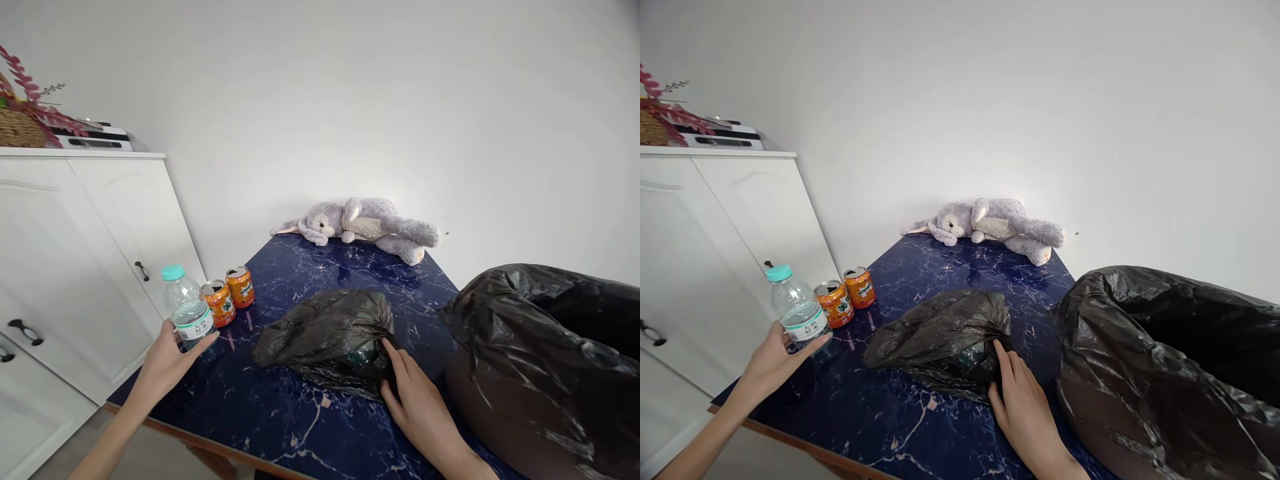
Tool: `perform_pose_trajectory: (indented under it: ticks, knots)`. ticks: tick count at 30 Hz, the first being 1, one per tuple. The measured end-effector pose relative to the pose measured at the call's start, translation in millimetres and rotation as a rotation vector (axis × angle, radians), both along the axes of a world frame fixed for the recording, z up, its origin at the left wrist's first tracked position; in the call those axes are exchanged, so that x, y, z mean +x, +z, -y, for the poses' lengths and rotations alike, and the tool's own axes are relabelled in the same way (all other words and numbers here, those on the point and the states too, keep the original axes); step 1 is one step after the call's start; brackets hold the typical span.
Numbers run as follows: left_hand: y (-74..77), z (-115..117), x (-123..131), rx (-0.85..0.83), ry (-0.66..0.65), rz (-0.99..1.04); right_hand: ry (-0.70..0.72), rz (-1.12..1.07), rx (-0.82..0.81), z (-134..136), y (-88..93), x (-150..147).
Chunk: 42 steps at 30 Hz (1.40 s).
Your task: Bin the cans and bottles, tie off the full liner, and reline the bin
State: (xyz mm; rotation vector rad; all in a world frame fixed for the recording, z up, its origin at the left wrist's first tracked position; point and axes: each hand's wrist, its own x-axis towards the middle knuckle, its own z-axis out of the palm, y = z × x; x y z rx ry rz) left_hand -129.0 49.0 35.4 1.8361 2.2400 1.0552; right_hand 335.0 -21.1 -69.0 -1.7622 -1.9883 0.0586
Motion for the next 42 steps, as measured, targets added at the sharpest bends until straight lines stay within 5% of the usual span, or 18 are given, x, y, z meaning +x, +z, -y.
perform_pose_trajectory:
  ticks: [5, 7, 9, 11, 13, 17, 21, 33, 37, 42]
  knots:
    - [7.2, 33.3, 53.1, 0.536, 0.066, -0.281, 0.022, -0.022, 0.038, 0.4, 1.1, -0.5]
    - [13.2, 53.4, 88.7, 0.724, -0.043, -0.272, 0.029, -0.033, 0.048, 0.4, 2.4, -0.8]
    - [19.2, 68.7, 125.7, 0.703, -0.369, -0.255, 0.029, -0.038, 0.052, 0.2, 3.4, -1.1]
    - [22.7, 74.5, 159.8, 0.405, -0.810, -0.314, 0.040, -0.042, 0.063, 0.2, 4.0, -1.0]
    - [21.5, 69.0, 188.3, 0.222, -0.988, -0.438, 0.061, -0.048, 0.081, 0.6, 5.2, -0.9]
    - [8.7, 36.1, 224.9, 0.239, -0.913, -0.650, 0.074, -0.047, 0.074, 3.2, 13.5, -2.2]
    - [1.5, 6.5, 243.7, 0.236, -0.828, -0.632, 0.078, -0.078, 0.053, 5.5, 26.2, -5.5]
    - [5.0, -30.2, 279.6, 0.098, -0.773, -0.661, 0.134, -0.037, 0.094, 1.2, 23.8, -3.2]
    - [25.2, -33.0, 260.1, 0.037, -0.785, -0.663, 0.066, -0.027, 0.110, 0.0, 24.0, -3.3]
    - [89.7, -30.9, 221.3, -0.192, -0.899, -0.537, -0.058, -0.041, 0.124, -0.6, 27.6, -3.4]
